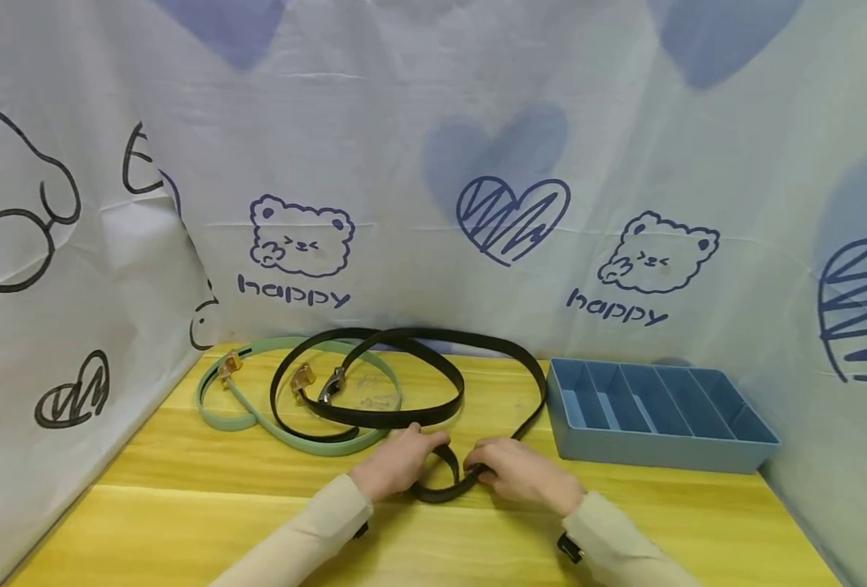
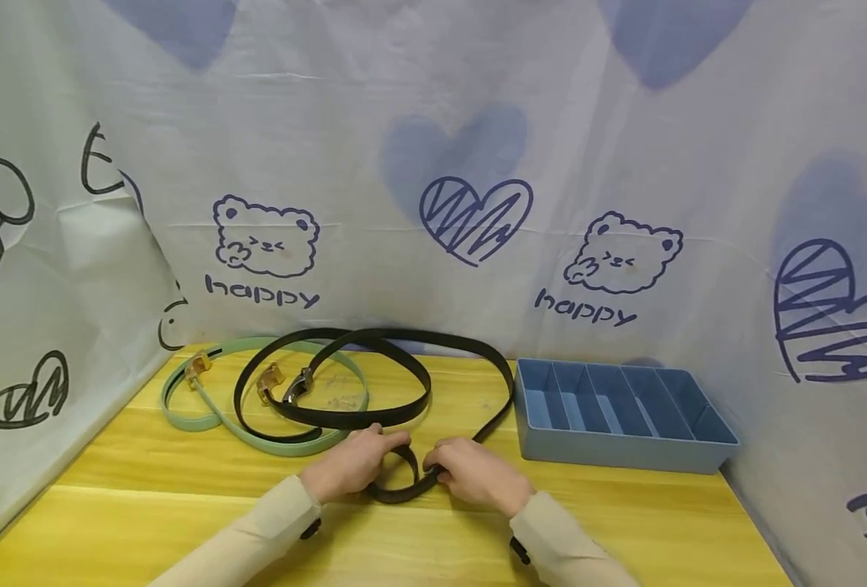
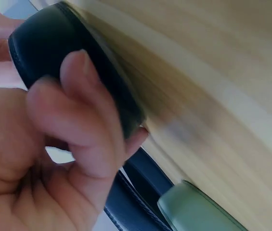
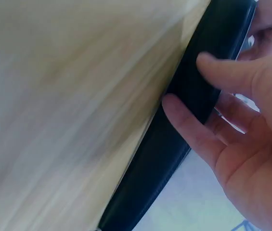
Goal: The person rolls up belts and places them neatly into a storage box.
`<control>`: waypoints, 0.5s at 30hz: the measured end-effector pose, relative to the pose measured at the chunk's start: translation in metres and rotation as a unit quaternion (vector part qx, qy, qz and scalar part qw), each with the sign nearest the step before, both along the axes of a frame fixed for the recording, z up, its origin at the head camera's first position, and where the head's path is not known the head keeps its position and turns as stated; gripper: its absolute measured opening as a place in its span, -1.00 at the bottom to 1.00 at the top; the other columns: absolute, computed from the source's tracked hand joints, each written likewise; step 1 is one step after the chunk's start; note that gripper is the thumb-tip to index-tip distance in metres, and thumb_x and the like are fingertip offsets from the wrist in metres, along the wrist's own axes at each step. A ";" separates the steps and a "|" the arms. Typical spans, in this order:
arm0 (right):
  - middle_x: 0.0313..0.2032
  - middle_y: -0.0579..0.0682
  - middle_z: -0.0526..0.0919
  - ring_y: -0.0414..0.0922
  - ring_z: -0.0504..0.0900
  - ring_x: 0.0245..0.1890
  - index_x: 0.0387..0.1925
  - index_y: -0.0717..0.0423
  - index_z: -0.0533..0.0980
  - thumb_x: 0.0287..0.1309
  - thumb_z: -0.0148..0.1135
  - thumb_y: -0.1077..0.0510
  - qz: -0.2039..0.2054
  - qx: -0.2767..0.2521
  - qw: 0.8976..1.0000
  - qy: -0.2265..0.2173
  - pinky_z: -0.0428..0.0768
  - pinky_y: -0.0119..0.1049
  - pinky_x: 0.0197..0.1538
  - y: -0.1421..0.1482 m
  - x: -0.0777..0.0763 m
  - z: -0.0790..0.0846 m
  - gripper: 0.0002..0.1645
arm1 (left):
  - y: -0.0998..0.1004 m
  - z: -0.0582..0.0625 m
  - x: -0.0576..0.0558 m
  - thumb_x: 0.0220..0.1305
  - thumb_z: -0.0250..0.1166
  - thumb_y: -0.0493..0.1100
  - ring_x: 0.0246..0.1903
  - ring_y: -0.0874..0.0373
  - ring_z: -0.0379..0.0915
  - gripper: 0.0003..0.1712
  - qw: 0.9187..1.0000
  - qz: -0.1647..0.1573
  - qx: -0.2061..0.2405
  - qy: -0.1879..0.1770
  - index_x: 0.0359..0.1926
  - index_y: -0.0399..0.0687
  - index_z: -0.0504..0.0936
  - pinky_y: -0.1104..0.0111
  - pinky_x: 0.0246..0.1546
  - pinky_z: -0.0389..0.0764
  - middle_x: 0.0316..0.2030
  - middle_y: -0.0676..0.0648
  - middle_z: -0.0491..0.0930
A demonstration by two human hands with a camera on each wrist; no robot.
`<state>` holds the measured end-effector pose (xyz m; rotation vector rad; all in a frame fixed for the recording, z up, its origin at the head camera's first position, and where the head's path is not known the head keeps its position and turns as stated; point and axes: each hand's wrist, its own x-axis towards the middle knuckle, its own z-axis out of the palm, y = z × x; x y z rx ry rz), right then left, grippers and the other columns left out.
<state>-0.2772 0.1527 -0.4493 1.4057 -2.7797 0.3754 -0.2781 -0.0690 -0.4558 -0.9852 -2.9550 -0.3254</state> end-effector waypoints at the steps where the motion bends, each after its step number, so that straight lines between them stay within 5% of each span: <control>1: -0.31 -0.21 0.55 -0.30 0.51 -0.30 -0.26 -0.05 0.59 0.07 0.25 0.16 0.007 -0.002 1.000 -0.009 0.49 -0.39 -0.21 -0.004 0.000 0.000 -0.84 | 0.001 0.001 0.001 0.30 0.00 -0.33 -0.26 -0.01 0.43 -0.61 1.000 0.008 -0.003 -0.011 0.06 0.17 0.42 0.27 -0.46 0.45 -0.13 -0.15 0.50; 5: -0.39 -0.25 0.49 -0.34 0.45 -0.42 -0.36 -0.10 0.57 0.03 0.24 -0.16 0.003 -0.001 0.999 -0.034 0.43 -0.46 -0.33 -0.014 0.000 0.000 -0.74 | 0.003 0.005 0.007 0.35 -0.04 -0.18 -0.26 -0.12 0.49 -0.53 0.995 0.034 -0.022 -0.096 0.25 0.23 0.25 0.25 -0.49 0.47 0.12 -0.39 0.26; 9: -0.41 -0.28 0.49 -0.36 0.44 -0.44 -0.40 -0.18 0.57 0.05 0.13 -0.28 -0.002 -0.011 0.999 -0.051 0.42 -0.48 -0.36 -0.016 0.000 0.001 -0.67 | 0.005 0.012 0.010 0.37 -0.25 0.22 0.03 -0.18 0.35 -0.44 0.981 0.044 -0.027 -0.189 0.36 0.34 0.07 0.07 -0.14 0.44 0.31 -0.34 -0.04; 11: -0.42 -0.30 0.49 -0.36 0.44 -0.42 -0.39 -0.21 0.58 0.09 0.11 -0.25 0.008 -0.016 0.999 -0.049 0.42 -0.48 -0.33 -0.015 -0.002 0.000 -0.72 | 0.006 0.015 0.011 0.25 -0.32 0.41 0.12 -0.19 0.25 -0.31 0.977 0.044 -0.022 -0.208 0.36 0.37 0.06 0.01 -0.05 0.36 0.34 -0.29 -0.08; 15: -0.41 -0.31 0.49 -0.38 0.44 -0.40 -0.35 -0.18 0.61 0.13 0.12 -0.15 0.029 -0.029 0.998 -0.039 0.42 -0.52 -0.28 -0.011 -0.006 -0.002 -0.77 | 0.011 0.014 0.011 0.02 -0.24 0.58 -0.01 -0.17 0.40 -0.15 0.979 0.025 -0.027 -0.199 0.33 0.46 0.09 0.06 -0.16 0.44 0.33 -0.30 -0.05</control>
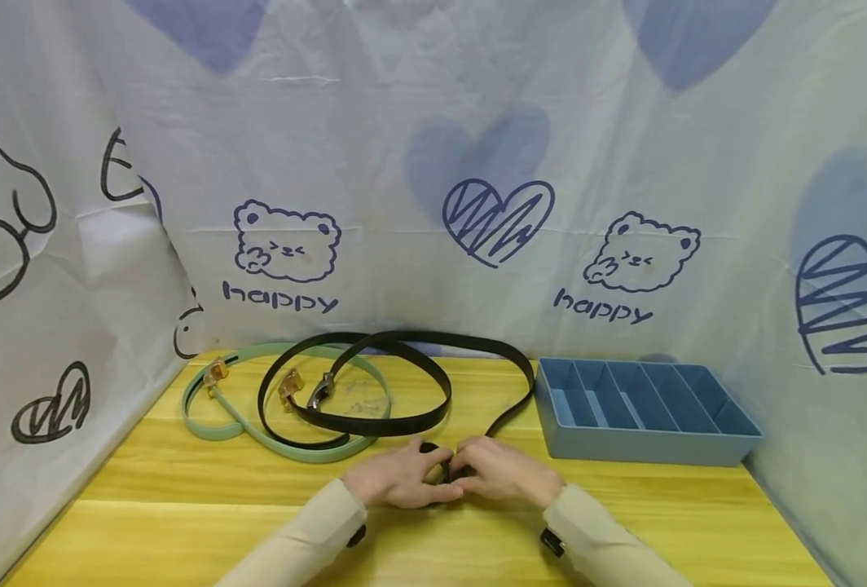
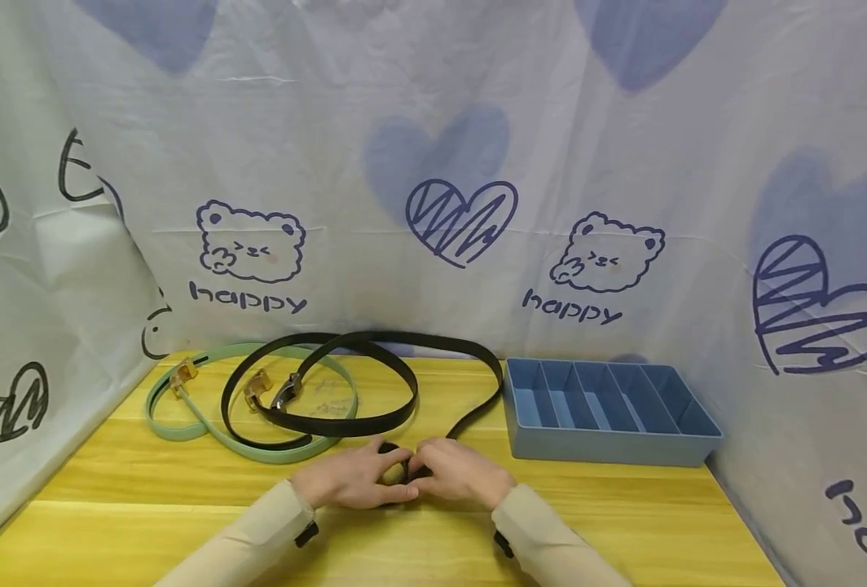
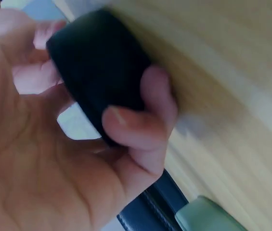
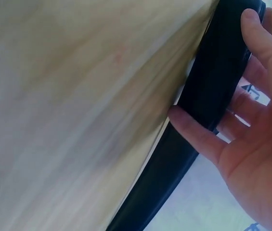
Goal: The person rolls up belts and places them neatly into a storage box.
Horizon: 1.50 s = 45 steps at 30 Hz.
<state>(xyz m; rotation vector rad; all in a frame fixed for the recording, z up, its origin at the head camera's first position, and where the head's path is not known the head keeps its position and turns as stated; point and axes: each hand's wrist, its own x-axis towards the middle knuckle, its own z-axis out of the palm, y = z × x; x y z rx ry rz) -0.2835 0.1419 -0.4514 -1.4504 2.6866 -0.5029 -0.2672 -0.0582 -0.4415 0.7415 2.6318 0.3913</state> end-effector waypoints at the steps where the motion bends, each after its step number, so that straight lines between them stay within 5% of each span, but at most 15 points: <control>1: -0.42 -0.30 0.49 -0.38 0.44 -0.41 -0.35 -0.16 0.62 0.13 0.13 -0.14 0.005 -0.005 1.000 0.000 0.41 -0.53 -0.29 0.000 -0.001 -0.001 -0.76 | 0.001 -0.002 0.000 0.00 -0.18 0.58 -0.03 -0.16 0.41 -0.16 1.000 -0.008 -0.001 0.010 0.32 0.48 0.10 0.08 -0.17 0.46 0.32 -0.31 -0.03; 8: -0.43 -0.30 0.54 -0.44 0.45 -0.44 -0.47 -0.14 0.65 0.02 0.23 -0.11 0.024 -0.048 0.998 -0.045 0.44 -0.56 -0.36 0.003 -0.011 -0.006 -0.80 | 0.006 -0.006 -0.003 0.04 0.07 0.43 -0.06 -0.15 0.42 -0.44 0.997 -0.054 0.003 0.054 0.07 0.48 0.33 0.13 -0.19 0.47 0.25 -0.31 0.13; 15: -0.40 -0.37 0.57 -0.44 0.49 -0.38 -0.45 -0.20 0.65 -0.01 0.26 -0.12 0.007 -0.053 0.997 -0.057 0.45 -0.47 -0.23 0.011 -0.018 -0.011 -0.84 | 0.007 -0.005 -0.001 0.06 0.22 0.25 -0.38 0.21 0.38 -0.57 0.993 -0.103 0.011 0.060 -0.04 0.43 0.38 0.34 -0.38 0.43 -0.11 0.03 0.32; 26: -0.49 -0.26 0.32 -0.31 0.27 -0.46 -0.39 -0.19 0.68 -0.02 0.33 0.04 -0.050 0.002 0.994 0.099 0.30 -0.47 -0.42 0.012 -0.006 0.004 -0.91 | 0.005 -0.003 -0.011 -0.13 0.37 0.25 -0.27 0.26 0.36 -0.30 0.989 -0.118 0.021 0.088 0.10 0.30 0.40 0.37 -0.29 0.43 -0.14 0.06 0.42; 33: -0.37 -0.29 0.62 -0.40 0.54 -0.37 -0.31 -0.07 0.66 0.04 0.29 0.05 -0.031 -0.034 0.999 0.010 0.47 -0.51 -0.29 0.010 -0.003 0.000 -0.85 | 0.001 -0.003 -0.013 -0.25 0.43 0.26 -0.27 0.26 0.35 -0.29 0.989 -0.106 0.048 0.092 0.01 0.25 0.49 0.39 -0.28 0.44 -0.17 0.02 0.43; 45: -0.56 -0.28 0.51 -0.39 0.40 -0.58 -0.39 -0.13 0.60 -0.08 0.35 -0.11 -0.044 -0.058 0.997 -0.018 0.40 -0.49 -0.49 0.008 -0.009 -0.004 -0.78 | -0.003 0.004 -0.019 -0.20 0.45 0.13 -0.22 0.27 0.40 -0.43 0.980 -0.172 0.067 0.076 -0.07 0.25 0.53 0.47 -0.22 0.40 -0.19 0.16 0.50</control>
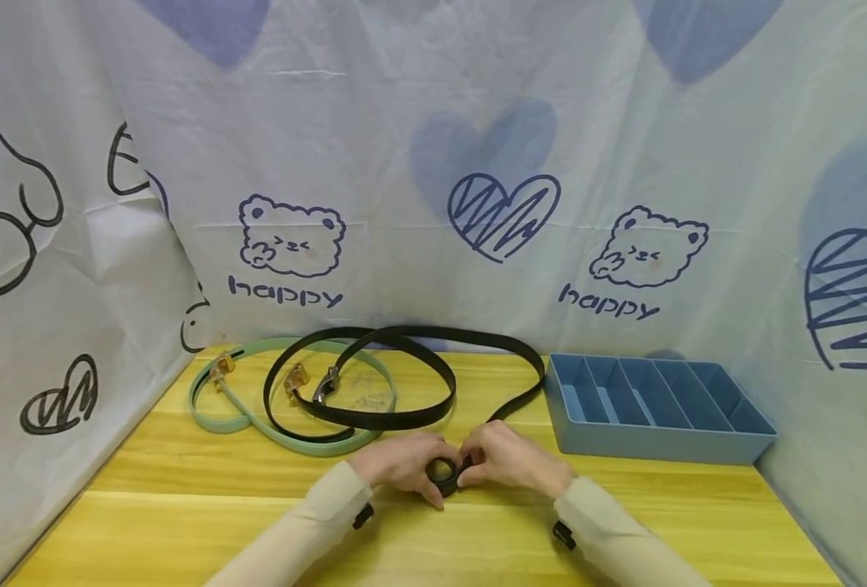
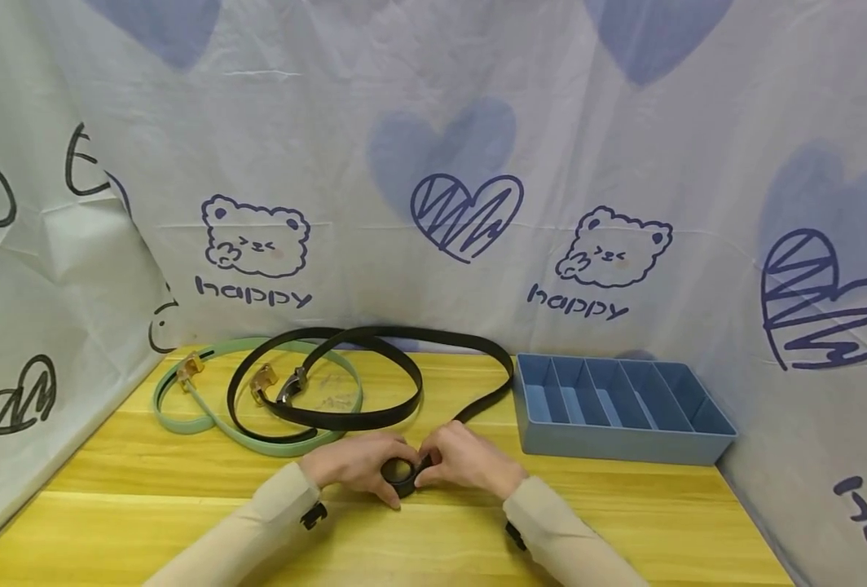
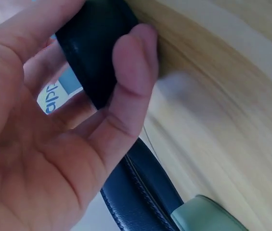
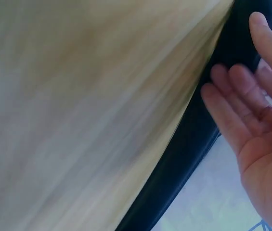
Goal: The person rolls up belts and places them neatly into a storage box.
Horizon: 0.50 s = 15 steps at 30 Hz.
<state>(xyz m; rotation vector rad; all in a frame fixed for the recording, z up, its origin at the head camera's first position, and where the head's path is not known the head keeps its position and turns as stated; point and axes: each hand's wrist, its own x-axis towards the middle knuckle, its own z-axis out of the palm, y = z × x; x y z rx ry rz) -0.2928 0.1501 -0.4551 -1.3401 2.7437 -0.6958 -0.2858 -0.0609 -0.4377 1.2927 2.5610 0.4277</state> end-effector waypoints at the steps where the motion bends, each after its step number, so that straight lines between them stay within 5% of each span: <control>1: -0.55 -0.25 0.50 -0.37 0.40 -0.57 -0.38 -0.12 0.59 -0.09 0.35 -0.12 -0.008 0.000 1.000 0.000 0.40 -0.49 -0.48 0.000 0.001 0.000 -0.75 | 0.000 0.000 0.001 -0.22 0.46 0.13 -0.22 0.28 0.41 -0.41 1.000 0.010 -0.001 0.001 -0.07 0.22 0.49 0.46 -0.22 0.40 -0.20 0.14 0.50; 7: -0.36 -0.14 0.44 -0.31 0.44 -0.42 -0.15 -0.06 0.52 -0.06 0.33 -0.09 -0.018 -0.006 1.000 -0.001 0.44 -0.49 -0.34 0.001 0.005 -0.001 -0.59 | 0.001 0.000 0.004 -0.31 0.51 0.16 -0.24 0.26 0.43 -0.16 0.996 0.082 0.002 -0.022 -0.03 0.04 0.24 0.45 -0.24 0.43 -0.24 0.01 0.48; 15: -0.15 -0.12 0.41 -0.31 0.42 -0.29 -0.17 -0.11 0.62 0.07 0.23 -0.01 0.052 0.018 0.997 0.060 0.43 -0.48 -0.25 0.000 0.007 -0.002 -0.74 | -0.007 -0.006 0.001 -0.25 0.47 0.18 0.02 0.16 0.37 -0.06 0.997 0.079 0.007 -0.023 0.15 0.09 0.19 0.32 -0.03 0.40 0.08 -0.04 0.42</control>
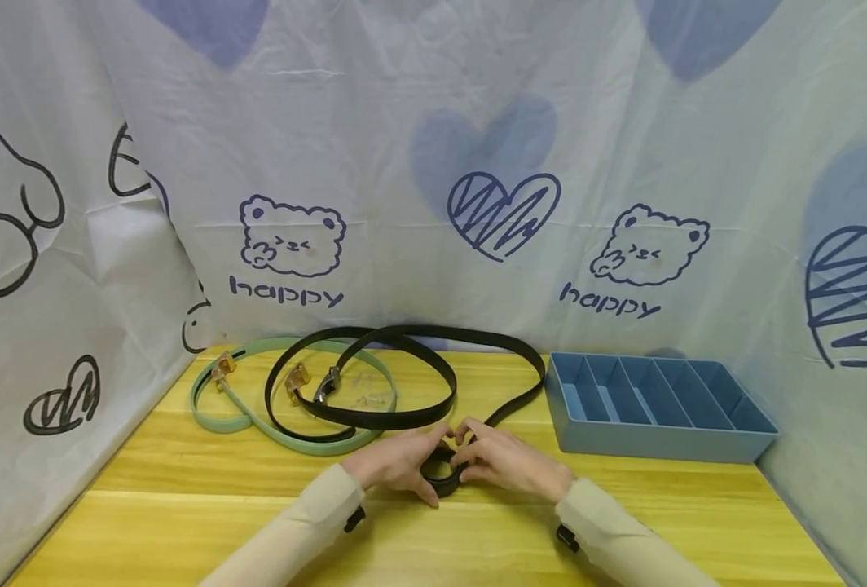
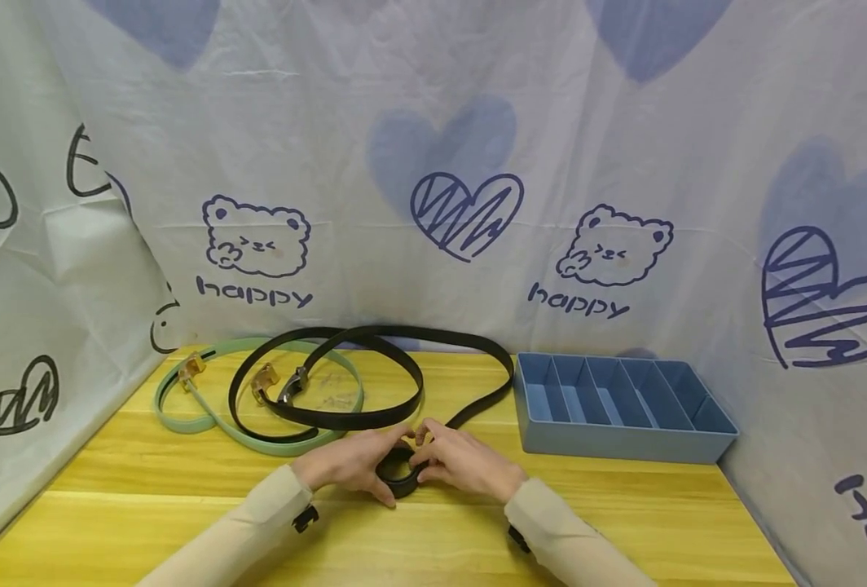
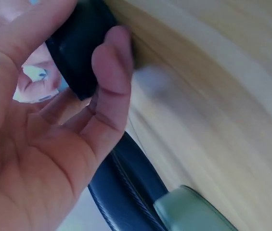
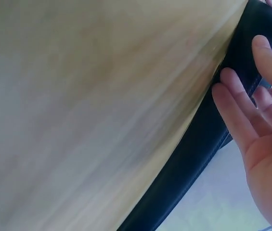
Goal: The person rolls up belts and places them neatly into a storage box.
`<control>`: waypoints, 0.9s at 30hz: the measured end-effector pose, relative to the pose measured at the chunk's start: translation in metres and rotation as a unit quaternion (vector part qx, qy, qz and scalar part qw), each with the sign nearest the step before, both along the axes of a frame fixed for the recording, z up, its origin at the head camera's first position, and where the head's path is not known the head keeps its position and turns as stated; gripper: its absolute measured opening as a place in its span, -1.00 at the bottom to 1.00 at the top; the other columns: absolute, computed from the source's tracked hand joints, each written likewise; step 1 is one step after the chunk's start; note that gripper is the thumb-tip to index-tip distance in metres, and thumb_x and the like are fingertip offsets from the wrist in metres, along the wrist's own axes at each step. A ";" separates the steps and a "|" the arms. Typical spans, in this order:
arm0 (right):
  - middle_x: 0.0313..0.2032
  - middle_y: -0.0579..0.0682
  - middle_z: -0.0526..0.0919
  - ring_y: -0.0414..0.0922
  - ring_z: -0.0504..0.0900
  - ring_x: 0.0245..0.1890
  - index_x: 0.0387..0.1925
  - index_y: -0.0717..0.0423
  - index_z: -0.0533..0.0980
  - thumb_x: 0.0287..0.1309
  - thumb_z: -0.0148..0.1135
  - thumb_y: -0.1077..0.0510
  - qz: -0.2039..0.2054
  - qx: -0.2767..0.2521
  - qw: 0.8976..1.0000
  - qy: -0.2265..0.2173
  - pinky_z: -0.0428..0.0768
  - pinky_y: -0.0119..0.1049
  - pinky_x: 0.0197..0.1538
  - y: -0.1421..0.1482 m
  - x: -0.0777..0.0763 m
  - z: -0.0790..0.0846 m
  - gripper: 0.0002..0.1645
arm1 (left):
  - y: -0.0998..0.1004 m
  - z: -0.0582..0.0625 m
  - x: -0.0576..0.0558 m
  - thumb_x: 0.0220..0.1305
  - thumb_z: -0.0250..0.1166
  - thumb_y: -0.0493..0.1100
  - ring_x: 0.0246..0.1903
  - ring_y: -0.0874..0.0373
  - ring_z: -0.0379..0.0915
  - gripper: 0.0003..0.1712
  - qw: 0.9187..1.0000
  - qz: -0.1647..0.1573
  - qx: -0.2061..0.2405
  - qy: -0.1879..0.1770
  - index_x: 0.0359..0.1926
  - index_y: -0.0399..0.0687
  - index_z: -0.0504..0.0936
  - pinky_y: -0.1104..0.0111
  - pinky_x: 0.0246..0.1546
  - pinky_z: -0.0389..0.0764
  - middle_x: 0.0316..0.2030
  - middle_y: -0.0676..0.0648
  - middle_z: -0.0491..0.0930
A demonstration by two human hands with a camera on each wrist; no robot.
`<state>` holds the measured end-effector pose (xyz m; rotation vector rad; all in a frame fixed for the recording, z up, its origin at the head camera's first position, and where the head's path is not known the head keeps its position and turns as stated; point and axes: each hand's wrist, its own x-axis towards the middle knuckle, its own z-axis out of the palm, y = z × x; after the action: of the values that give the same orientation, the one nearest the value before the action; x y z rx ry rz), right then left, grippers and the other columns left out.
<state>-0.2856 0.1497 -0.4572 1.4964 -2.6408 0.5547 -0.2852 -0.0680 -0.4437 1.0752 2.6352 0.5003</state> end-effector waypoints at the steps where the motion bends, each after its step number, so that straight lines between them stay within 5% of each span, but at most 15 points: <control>1: -0.12 -0.11 0.42 -0.30 0.44 -0.26 -0.19 -0.10 0.62 0.07 0.23 -0.01 0.002 0.002 1.000 0.000 0.44 -0.47 -0.22 0.000 0.001 0.000 -0.75 | -0.002 -0.002 -0.001 -0.21 0.44 0.19 0.02 0.15 0.37 -0.09 1.000 -0.006 0.007 -0.001 0.16 0.11 0.20 0.30 -0.03 0.40 0.09 -0.02 0.42; 8: -0.17 -0.16 0.50 -0.33 0.49 -0.24 -0.18 -0.06 0.62 0.09 0.20 -0.01 0.009 0.020 1.000 -0.011 0.46 -0.49 -0.19 -0.002 0.002 0.004 -0.74 | -0.016 -0.002 0.001 0.15 0.17 0.21 -0.01 0.17 0.33 -0.50 0.996 -0.048 0.056 0.045 0.10 0.24 0.47 0.28 -0.08 0.42 0.11 -0.02 0.35; 12: -0.25 -0.19 0.51 -0.38 0.47 -0.34 -0.22 -0.03 0.62 0.08 0.23 0.03 0.015 0.020 0.999 -0.026 0.43 -0.55 -0.29 -0.005 0.000 0.007 -0.77 | -0.015 0.004 0.002 0.18 0.22 0.03 -0.25 0.25 0.26 -0.81 0.986 -0.090 0.057 0.124 -0.22 0.21 0.69 0.43 -0.25 0.35 -0.20 0.08 0.42; 16: -0.29 -0.18 0.51 -0.42 0.44 -0.43 -0.23 -0.03 0.61 0.06 0.25 0.02 0.014 0.016 0.998 -0.051 0.42 -0.58 -0.37 -0.007 -0.002 0.008 -0.77 | -0.006 0.009 0.004 0.14 0.27 -0.10 -0.41 0.29 0.17 -0.89 0.976 -0.131 0.029 0.172 -0.35 0.19 0.73 0.49 -0.31 0.25 -0.42 0.19 0.39; 20: -0.31 -0.19 0.52 -0.34 0.47 -0.45 -0.24 -0.04 0.61 0.02 0.28 -0.03 0.009 0.011 0.998 -0.058 0.42 -0.57 -0.40 -0.008 -0.004 0.009 -0.74 | 0.005 0.014 0.008 0.19 0.22 -0.25 -0.54 0.36 0.23 -0.82 0.974 -0.152 -0.012 0.166 -0.46 0.09 0.68 0.57 -0.46 0.27 -0.53 0.19 0.45; 27: -0.33 -0.25 0.55 -0.35 0.44 -0.50 -0.22 -0.14 0.59 -0.03 0.32 -0.05 0.009 0.007 0.997 -0.072 0.40 -0.55 -0.43 -0.007 -0.007 0.009 -0.73 | 0.010 0.018 0.012 0.17 0.18 -0.34 -0.68 0.38 0.18 -0.75 0.981 -0.124 -0.052 0.138 -0.55 0.08 0.58 0.58 -0.65 0.21 -0.65 0.20 0.40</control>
<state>-0.2929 0.1429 -0.4478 1.5400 -2.7459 0.6702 -0.2732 -0.0578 -0.4259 1.5085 2.6615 0.1677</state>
